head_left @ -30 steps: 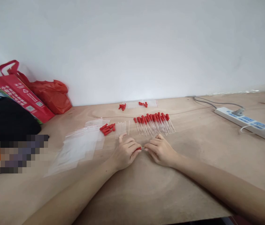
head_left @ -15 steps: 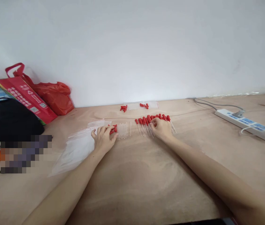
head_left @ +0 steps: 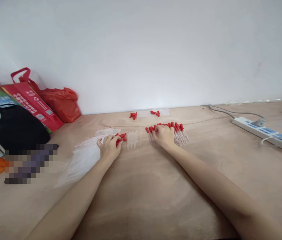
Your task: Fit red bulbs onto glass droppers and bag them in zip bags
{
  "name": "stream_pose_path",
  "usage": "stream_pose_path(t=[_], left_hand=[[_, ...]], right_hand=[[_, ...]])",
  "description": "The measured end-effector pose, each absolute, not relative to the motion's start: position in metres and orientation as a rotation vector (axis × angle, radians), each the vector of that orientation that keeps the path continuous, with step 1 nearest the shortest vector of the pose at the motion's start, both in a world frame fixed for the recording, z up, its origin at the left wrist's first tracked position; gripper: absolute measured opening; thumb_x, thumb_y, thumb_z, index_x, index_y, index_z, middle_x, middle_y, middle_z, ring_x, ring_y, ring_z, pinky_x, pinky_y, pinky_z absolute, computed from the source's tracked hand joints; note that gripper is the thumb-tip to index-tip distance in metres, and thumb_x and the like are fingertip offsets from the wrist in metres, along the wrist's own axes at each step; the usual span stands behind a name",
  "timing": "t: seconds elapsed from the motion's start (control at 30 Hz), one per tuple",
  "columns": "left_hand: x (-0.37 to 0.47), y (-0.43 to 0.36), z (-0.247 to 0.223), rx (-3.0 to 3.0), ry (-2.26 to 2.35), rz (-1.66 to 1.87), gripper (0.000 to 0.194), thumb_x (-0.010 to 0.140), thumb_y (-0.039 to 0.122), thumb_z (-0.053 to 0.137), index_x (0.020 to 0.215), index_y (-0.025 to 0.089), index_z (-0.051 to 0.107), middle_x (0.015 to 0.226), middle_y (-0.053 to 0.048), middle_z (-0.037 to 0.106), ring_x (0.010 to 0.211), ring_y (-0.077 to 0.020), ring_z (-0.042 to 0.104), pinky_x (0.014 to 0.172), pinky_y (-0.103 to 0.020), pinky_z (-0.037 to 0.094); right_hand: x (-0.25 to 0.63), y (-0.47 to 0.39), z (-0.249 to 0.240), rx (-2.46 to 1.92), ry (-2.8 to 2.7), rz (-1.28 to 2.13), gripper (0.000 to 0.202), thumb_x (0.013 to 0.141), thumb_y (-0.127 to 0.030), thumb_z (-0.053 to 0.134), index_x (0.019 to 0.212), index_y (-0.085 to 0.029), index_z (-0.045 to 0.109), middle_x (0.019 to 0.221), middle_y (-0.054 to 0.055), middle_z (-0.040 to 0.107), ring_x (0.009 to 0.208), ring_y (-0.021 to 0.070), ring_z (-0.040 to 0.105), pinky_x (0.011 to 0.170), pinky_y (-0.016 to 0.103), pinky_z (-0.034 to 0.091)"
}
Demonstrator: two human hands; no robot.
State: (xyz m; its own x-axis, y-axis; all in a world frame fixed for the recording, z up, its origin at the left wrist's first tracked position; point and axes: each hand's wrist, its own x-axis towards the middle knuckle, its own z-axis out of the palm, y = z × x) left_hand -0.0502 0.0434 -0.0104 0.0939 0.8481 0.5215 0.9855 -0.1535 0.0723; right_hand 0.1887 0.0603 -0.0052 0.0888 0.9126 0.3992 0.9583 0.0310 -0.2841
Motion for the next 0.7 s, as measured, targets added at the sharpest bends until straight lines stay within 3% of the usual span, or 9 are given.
stream_pose_path(t=[0.23, 0.47, 0.7], left_hand=[[-0.051, 0.043, -0.011, -2.071, -1.875, -0.735, 0.01, 0.078, 0.023, 0.049, 0.084, 0.021, 0.057, 0.092, -0.004, 0.061, 0.089, -0.0228, 0.054, 0.088, -0.047, 0.02], [-0.052, 0.044, -0.008, -2.018, -1.882, -0.764, 0.009, 0.076, 0.02, 0.047, 0.082, 0.02, 0.054, 0.081, -0.004, 0.064, 0.085, -0.024, 0.056, 0.087, -0.047, 0.022], [-0.042, 0.039, -0.013, -2.243, -1.522, -1.015, 0.022, 0.083, 0.023, 0.04, 0.098, 0.016, 0.055, 0.087, -0.008, 0.057, 0.086, -0.0213, 0.054, 0.08, -0.037, 0.04]], right_hand=[[0.136, 0.061, 0.0, -1.9, -1.974, 0.005, 0.027, 0.078, -0.03, 0.041, 0.082, -0.014, 0.062, 0.085, 0.013, 0.064, 0.085, 0.0225, 0.054, 0.076, 0.037, 0.024], [0.112, 0.078, -0.005, -2.05, -1.956, 0.195, 0.028, 0.078, -0.029, 0.043, 0.086, -0.012, 0.064, 0.088, 0.016, 0.064, 0.087, 0.0263, 0.056, 0.078, 0.04, 0.025], [0.113, 0.067, -0.002, -2.005, -2.012, 0.099, 0.028, 0.082, -0.024, 0.038, 0.088, -0.01, 0.061, 0.09, 0.018, 0.062, 0.091, 0.0279, 0.053, 0.08, 0.042, 0.024]])
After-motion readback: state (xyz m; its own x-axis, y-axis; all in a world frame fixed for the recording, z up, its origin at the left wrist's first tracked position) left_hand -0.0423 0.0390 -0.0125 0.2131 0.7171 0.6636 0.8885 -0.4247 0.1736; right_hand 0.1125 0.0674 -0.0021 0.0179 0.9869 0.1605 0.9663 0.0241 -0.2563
